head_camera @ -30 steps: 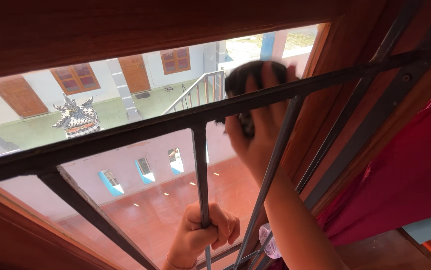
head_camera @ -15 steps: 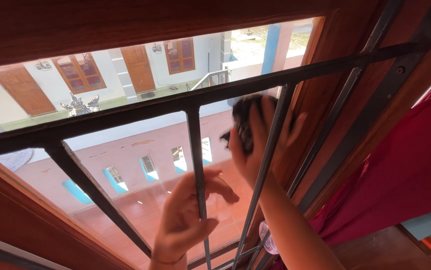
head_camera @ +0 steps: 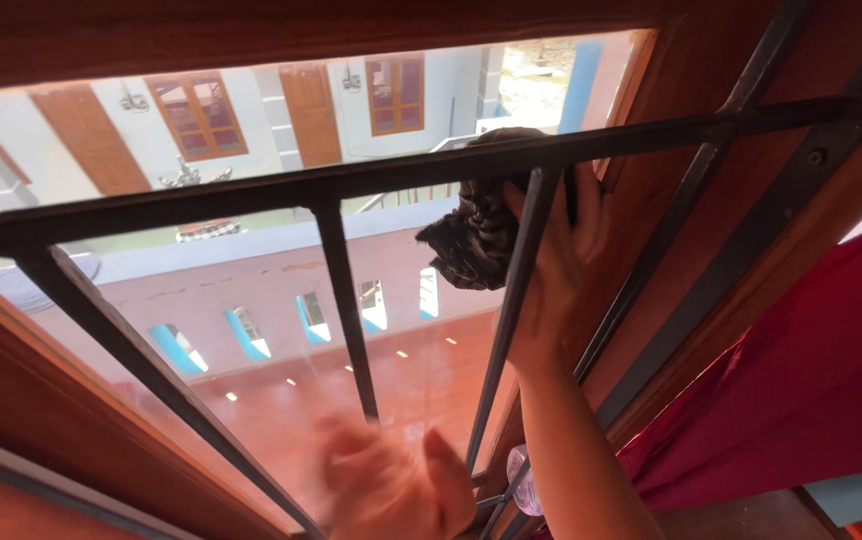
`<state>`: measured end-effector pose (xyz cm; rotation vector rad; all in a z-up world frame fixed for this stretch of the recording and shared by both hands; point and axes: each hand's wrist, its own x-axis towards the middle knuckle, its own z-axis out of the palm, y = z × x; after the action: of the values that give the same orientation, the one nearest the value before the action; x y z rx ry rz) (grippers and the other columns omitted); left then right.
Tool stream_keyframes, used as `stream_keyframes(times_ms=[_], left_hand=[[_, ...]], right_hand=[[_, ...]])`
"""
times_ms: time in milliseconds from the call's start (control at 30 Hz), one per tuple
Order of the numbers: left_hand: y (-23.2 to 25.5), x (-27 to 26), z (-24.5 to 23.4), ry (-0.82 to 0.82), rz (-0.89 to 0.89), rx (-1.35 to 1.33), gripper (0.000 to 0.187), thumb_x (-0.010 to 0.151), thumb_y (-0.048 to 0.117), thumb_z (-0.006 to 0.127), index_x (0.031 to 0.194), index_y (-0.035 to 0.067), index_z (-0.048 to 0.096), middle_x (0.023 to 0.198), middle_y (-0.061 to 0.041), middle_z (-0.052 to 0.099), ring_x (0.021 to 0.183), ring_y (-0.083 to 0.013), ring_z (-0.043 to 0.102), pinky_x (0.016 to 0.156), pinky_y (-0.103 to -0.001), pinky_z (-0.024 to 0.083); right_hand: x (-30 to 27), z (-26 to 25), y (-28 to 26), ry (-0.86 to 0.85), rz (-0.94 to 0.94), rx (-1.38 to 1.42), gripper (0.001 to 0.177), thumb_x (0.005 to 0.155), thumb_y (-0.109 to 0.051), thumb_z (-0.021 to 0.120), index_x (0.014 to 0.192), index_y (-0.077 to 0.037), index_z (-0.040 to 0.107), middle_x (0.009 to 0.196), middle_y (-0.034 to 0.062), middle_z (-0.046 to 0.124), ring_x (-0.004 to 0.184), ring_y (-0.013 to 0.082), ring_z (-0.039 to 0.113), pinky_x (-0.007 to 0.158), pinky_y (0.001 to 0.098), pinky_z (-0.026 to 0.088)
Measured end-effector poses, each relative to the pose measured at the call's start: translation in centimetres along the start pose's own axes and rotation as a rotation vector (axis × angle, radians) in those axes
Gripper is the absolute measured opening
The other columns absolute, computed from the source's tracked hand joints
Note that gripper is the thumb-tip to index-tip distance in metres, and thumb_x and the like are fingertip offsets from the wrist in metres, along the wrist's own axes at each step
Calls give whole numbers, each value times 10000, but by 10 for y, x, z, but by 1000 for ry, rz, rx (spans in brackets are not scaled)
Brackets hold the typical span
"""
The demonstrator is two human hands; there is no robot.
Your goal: The person sprays a cleaning solution onto a window with a metal grille and wipes the glass and frame with a cloth. They systematically clean the upper and lower sections of the window, holding the grille for support.
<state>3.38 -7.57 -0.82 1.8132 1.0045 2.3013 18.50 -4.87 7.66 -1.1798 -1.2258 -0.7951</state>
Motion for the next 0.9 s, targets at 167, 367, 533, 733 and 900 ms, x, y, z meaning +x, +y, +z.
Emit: stream_keyframes(times_ms=[167, 367, 533, 733, 900], left_hand=[[31, 75, 38, -522, 365, -825, 351, 1071, -113, 346, 1397, 12, 385, 1484, -335, 430, 1435, -527, 511, 1231, -632, 517], [63, 70, 69, -506, -90, -1342, 282, 1155, 205, 526, 1410, 182, 408, 1553, -299, 357, 1387, -388, 581, 1169, -455, 570], [51, 80, 76, -642, 34, -1101, 335, 1164, 284, 366, 1348, 19, 455, 1399, -246, 600, 1351, -349, 610, 1134, -418, 558], [45, 88, 82, -506, 425, -590, 426, 1129, 275, 368, 1270, -57, 595, 1338, -210, 649, 1446, -460, 475, 1218, -520, 492], [31, 62, 100, -529, 578, 4, 374, 1135, 19, 458, 1463, 157, 573, 1540, -74, 552, 1511, -341, 430, 1258, -534, 366]], right_hand=[[11, -24, 1, -47, 1, -90, 325, 1062, -65, 494, 1291, -69, 724, 1539, 176, 527, 1417, 382, 419, 1172, 465, 272], [19, -49, -11, -222, 69, -19, 577, 965, 22, 283, 1426, -97, 608, 1643, 184, 413, 1109, 241, 482, 1054, 359, 290], [5, -51, 7, -197, 101, 64, 563, 945, 64, 373, 1465, -92, 523, 1673, 127, 382, 1186, 226, 494, 1062, 333, 359], [-13, -69, -2, -407, 167, 235, 631, 1101, -197, 415, 1656, -66, 146, 1751, 151, 114, 1635, 367, 155, 1357, 504, 156], [-20, -75, 11, -460, 87, 195, 562, 1133, -212, 310, 1629, 12, 170, 1730, 239, 57, 1656, 372, 64, 1401, 514, 60]])
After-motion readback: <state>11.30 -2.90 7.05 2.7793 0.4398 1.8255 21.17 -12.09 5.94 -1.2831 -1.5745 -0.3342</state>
